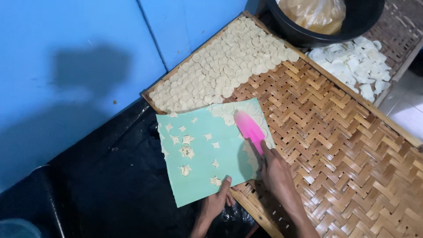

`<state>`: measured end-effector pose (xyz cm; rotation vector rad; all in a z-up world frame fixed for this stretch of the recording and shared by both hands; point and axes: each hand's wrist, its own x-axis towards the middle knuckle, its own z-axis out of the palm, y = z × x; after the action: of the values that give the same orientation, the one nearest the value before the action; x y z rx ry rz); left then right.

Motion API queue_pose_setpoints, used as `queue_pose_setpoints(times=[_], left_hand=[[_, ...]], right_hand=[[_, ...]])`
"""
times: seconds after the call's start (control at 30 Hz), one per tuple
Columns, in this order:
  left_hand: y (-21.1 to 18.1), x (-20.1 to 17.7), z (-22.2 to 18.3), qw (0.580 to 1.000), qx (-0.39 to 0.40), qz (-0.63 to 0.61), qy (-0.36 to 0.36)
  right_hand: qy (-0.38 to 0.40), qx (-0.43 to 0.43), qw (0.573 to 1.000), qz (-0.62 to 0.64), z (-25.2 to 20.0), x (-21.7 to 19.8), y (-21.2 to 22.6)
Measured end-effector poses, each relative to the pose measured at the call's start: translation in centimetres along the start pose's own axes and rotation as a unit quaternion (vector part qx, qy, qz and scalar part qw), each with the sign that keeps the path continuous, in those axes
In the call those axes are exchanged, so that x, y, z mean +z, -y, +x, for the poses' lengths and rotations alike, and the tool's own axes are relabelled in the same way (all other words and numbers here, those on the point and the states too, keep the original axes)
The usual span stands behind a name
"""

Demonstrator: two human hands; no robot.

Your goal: The recorder uses a spatula to lift small circular pieces of dough onto a drying tray and then uses a rolling pin to flatten another piece of dough.

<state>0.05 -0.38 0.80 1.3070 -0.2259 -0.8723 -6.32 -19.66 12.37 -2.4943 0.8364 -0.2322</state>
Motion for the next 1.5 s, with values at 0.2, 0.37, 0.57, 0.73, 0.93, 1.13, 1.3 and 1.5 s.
queue_pose_setpoints(times=[0.2, 0.37, 0.57, 0.73, 0.93, 1.13, 1.3, 1.5], left_hand=[[1.0, -0.2, 0.1, 0.999, 0.044, 0.006, 0.002], [0.3, -0.1, 0.0, 1.000, 0.026, -0.005, 0.008], [0.4, -0.1, 0.0, 1.000, 0.019, -0.008, 0.000], [0.7, -0.2, 0.0, 0.999, 0.049, -0.012, 0.005], [1.0, -0.4, 0.1, 0.999, 0.034, 0.004, 0.022], [0.3, -0.4, 0.1, 1.000, 0.010, -0.012, 0.011], [2.7, -0.7, 0.7, 1.000, 0.015, -0.019, 0.016], [0.4, -0.3, -0.1, 0.998, 0.052, -0.019, 0.002]], right_hand=[[0.050, 0.035, 0.996, -0.072, 0.4, -0.8, 1.8], [0.033, -0.010, 0.996, -0.085, 0.6, -0.3, 1.0], [0.032, -0.024, 0.994, -0.099, 0.3, -1.0, 2.6], [0.036, -0.029, 0.993, -0.110, 0.5, -0.9, 2.5], [0.043, -0.001, 0.992, -0.119, 0.7, -1.1, 3.0], [0.090, -0.040, 0.991, -0.092, 1.8, -0.9, 1.1], [0.079, -0.028, 0.994, -0.076, 2.4, -0.4, 0.4], [0.010, -0.076, 0.997, 0.031, 3.1, 2.0, -2.8]])
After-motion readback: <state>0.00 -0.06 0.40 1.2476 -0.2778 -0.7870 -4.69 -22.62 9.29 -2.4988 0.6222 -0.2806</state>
